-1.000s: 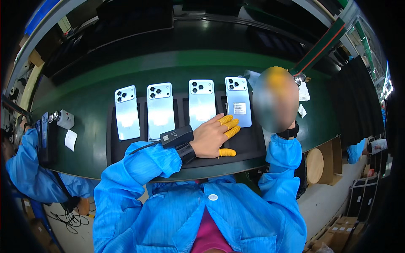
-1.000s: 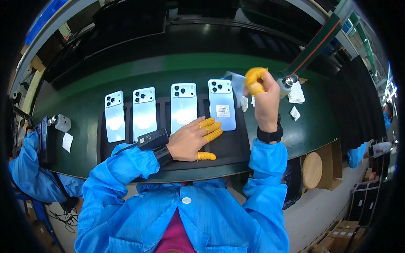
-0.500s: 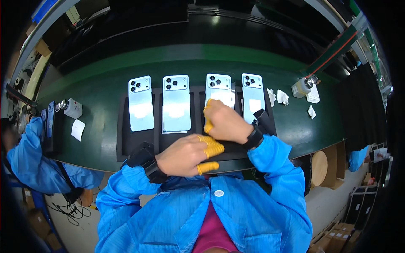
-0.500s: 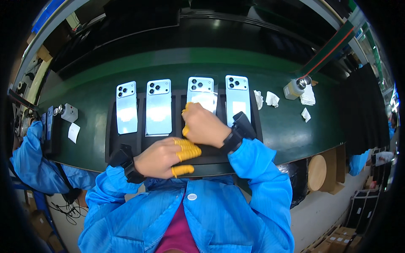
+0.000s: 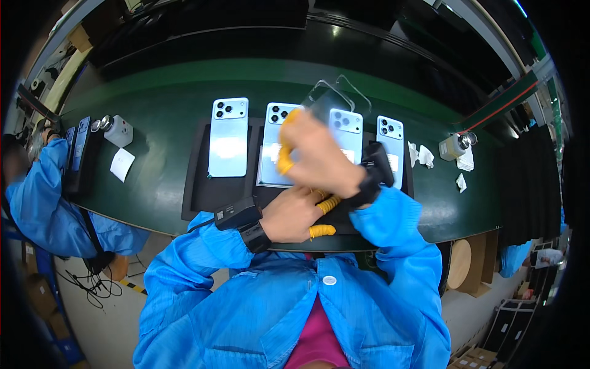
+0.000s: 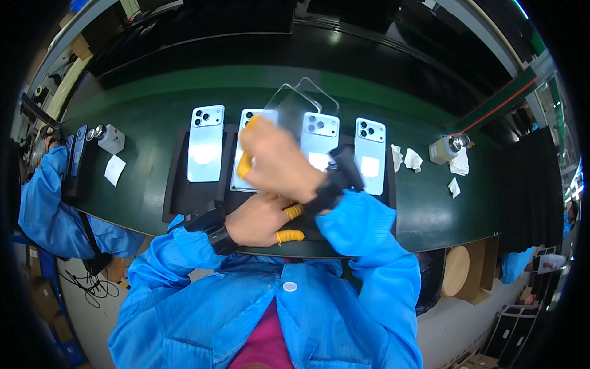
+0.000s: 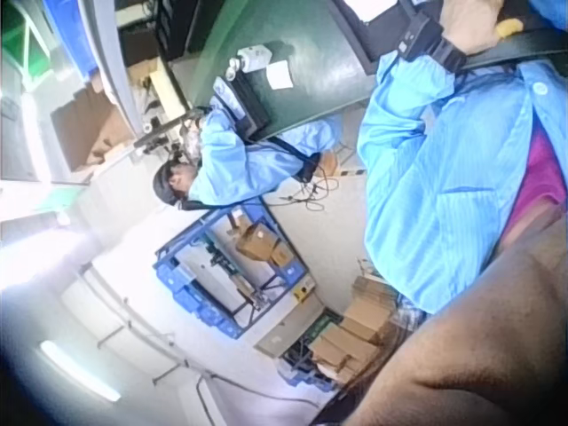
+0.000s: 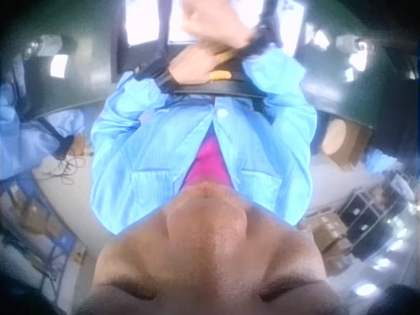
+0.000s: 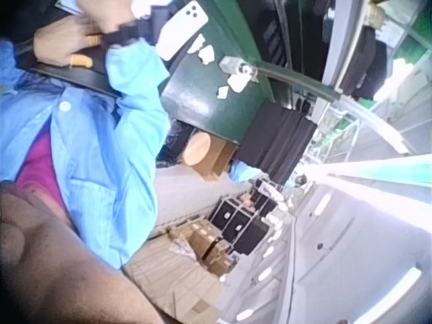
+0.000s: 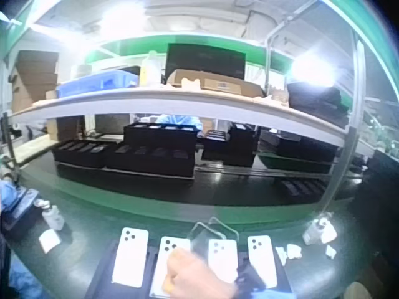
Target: Cleaning and inspecting the rear casing and camera modules of mobile phones on a factory tray.
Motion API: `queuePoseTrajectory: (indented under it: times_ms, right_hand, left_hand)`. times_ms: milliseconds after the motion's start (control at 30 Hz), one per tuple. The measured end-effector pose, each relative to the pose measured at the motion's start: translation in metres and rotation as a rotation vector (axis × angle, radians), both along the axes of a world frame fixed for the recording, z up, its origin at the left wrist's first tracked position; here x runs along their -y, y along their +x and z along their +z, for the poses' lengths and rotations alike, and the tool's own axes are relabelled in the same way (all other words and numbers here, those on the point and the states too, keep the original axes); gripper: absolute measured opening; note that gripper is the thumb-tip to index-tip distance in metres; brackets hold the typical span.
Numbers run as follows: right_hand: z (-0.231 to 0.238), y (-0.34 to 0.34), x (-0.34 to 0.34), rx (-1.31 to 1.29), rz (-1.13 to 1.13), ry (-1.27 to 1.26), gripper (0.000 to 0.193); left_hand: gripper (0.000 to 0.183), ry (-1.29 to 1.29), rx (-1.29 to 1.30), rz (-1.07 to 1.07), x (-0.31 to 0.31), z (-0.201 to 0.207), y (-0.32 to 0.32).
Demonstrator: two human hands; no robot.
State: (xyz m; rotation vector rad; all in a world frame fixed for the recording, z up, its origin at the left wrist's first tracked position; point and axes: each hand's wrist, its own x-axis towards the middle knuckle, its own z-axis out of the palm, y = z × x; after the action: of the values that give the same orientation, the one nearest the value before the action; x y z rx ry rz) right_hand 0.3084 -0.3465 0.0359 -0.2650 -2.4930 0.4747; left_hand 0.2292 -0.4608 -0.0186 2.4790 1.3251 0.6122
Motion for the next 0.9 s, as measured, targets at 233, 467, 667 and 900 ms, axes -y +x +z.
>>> queuePoseTrajectory:
  times_ms: [233, 467, 667, 900]
  right_hand:
    - [-0.028, -0.022, 0.038, 0.337, 0.043, -0.083, 0.030]
    - [-0.030, -0.023, 0.042, 0.426, -0.058, 0.003, 0.024]
    - [-0.031, -0.017, -0.013, 0.401, -0.019, -0.735, 0.017]
    - [0.040, -0.020, -0.032, -0.506, 0.137, -1.024, 0.010]
  left_hand:
    - [0.046, -0.155, 0.358, -0.149, 0.051, 0.026, -0.042]
    - [0.039, -0.161, 0.348, 0.021, 0.067, 0.024, -0.082]
    - [0.052, 0.050, 0.138, 0.217, 0.051, 0.009, -0.075]
    - [0.063, 0.097, -0.002, 0.287, 0.044, -0.002, -0.069]
